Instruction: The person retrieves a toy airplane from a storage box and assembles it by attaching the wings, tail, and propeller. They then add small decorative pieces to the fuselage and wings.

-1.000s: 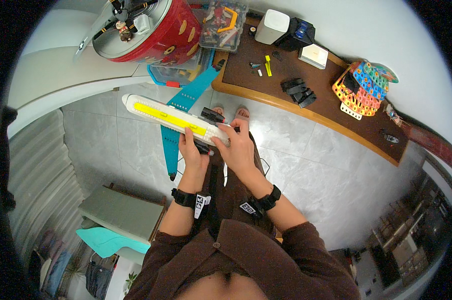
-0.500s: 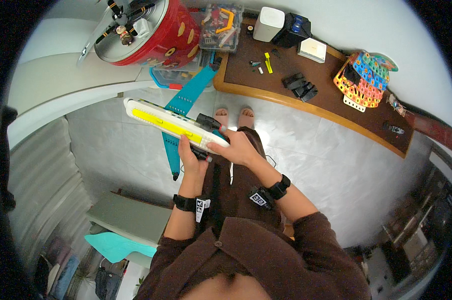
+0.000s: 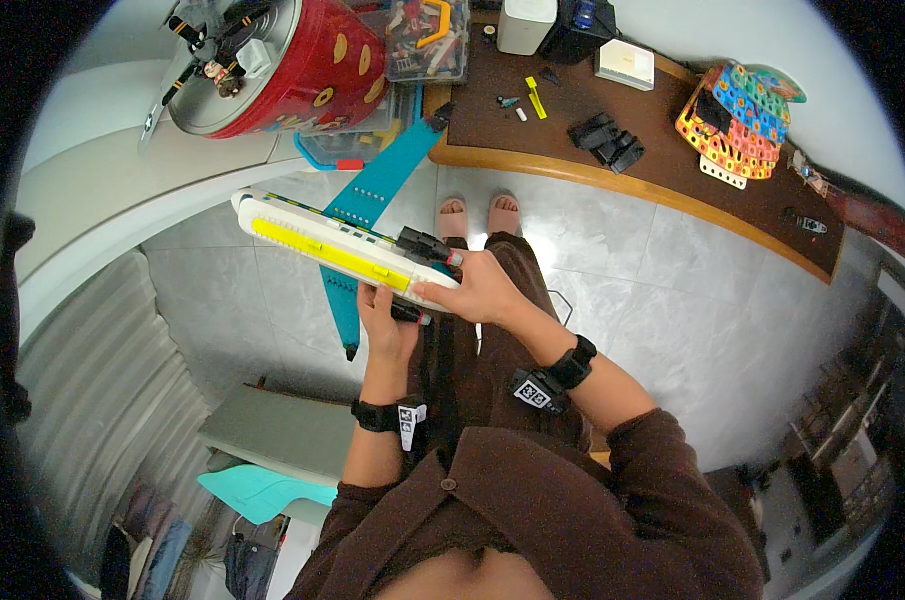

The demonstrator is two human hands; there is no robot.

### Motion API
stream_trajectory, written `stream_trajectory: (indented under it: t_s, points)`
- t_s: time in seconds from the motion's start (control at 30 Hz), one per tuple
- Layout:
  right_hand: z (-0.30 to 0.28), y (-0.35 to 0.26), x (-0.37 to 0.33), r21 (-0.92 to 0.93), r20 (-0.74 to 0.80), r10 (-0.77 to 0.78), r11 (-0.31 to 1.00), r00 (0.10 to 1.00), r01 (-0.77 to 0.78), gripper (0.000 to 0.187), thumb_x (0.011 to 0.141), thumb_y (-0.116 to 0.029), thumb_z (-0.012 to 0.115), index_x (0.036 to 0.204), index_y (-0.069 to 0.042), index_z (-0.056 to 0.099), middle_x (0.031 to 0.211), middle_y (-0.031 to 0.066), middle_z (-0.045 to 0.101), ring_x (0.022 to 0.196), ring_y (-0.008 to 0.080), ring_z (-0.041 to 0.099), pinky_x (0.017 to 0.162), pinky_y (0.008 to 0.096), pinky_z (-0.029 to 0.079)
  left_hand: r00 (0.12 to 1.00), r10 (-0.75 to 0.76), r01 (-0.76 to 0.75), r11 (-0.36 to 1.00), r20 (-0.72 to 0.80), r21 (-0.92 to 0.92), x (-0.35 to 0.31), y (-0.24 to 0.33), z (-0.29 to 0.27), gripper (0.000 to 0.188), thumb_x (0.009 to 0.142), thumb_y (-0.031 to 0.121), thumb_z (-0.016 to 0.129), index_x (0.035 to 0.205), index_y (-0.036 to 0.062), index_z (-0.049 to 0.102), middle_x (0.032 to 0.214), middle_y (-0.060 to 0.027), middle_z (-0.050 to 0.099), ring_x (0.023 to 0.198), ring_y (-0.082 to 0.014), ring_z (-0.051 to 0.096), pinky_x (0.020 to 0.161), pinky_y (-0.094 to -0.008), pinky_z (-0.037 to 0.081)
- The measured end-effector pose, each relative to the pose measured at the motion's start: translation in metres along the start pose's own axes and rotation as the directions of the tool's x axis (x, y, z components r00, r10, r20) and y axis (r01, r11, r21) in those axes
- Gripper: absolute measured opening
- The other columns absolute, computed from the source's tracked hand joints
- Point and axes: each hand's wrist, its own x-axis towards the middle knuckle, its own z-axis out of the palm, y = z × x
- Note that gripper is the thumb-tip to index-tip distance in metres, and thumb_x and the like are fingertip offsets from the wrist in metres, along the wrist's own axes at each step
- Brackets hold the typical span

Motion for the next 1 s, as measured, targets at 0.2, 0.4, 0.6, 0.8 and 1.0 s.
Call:
stream_trajectory:
  t_s: [0.2,0.4,0.6,0.8,1.0]
  points:
    - [0.003,0.008,-0.006,0.048,-0.037,0.014,0.999,0.999,-0.012,0.053,0.072,-0.047,0.071,0.085,0.005,0.064,0.062,0.0157,0.060,0.054,0.0195,0.058,0.053,0.0323,0.046,0.996,-0.078,0.072,0.986,0.034,0.149,-0.006,0.005,-0.001,0.057,0.075,-0.002,0.068,0.125,-0.0007,0.039,0.117,-0.0094,0.051,0.107,-0.0201,0.052,0.094,-0.0345,0.043]
    - [-0.010,0.013,-0.006,-0.041,0.081,0.060,0.998,0.995,-0.057,0.055,0.075,-0.050,0.066,0.085,0.004,0.065,0.062,0.0167,0.060,0.055,0.0229,0.060,0.054,0.0334,0.046,0.999,0.036,-0.038,0.949,0.014,0.312,0.005,-0.003,-0.008,0.052,0.076,0.000,0.068,0.121,-0.0016,0.043,0.113,-0.0097,0.052,0.101,-0.0193,0.054,0.089,-0.0330,0.044]
    - [-0.012,0.005,-0.004,-0.070,0.091,0.065,0.996,0.994,-0.059,0.048,0.079,-0.043,0.063,0.074,0.005,0.064,0.056,0.0179,0.055,0.050,0.0241,0.056,0.050,0.0356,0.043,0.992,0.100,-0.074,0.950,-0.071,0.304,0.010,-0.006,-0.012,0.048,0.080,0.002,0.066,0.122,-0.0008,0.043,0.112,-0.0102,0.054,0.098,-0.0217,0.057,0.084,-0.0349,0.049]
    - [-0.009,-0.006,-0.012,-0.050,0.021,-0.014,0.999,1.000,0.015,0.043,0.078,-0.038,0.066,0.072,0.004,0.063,0.055,0.0189,0.055,0.048,0.0267,0.055,0.047,0.0351,0.042,0.999,0.040,-0.038,0.994,-0.017,0.104,0.003,0.001,-0.010,0.052,0.078,-0.004,0.063,0.124,0.0003,0.040,0.116,-0.0105,0.050,0.104,-0.0229,0.054,0.092,-0.0375,0.044]
    - [-0.011,-0.014,-0.010,-0.183,0.019,-0.200,0.963,0.980,0.200,0.041,0.075,-0.038,0.067,0.071,0.002,0.061,0.064,0.0185,0.057,0.063,0.0357,0.058,0.056,0.0403,0.045,0.995,0.011,-0.006,0.999,0.097,-0.054,0.008,0.004,-0.020,0.058,0.082,0.020,0.066,0.128,0.0018,0.035,0.120,-0.0112,0.049,0.107,-0.0250,0.052,0.092,-0.0409,0.045]
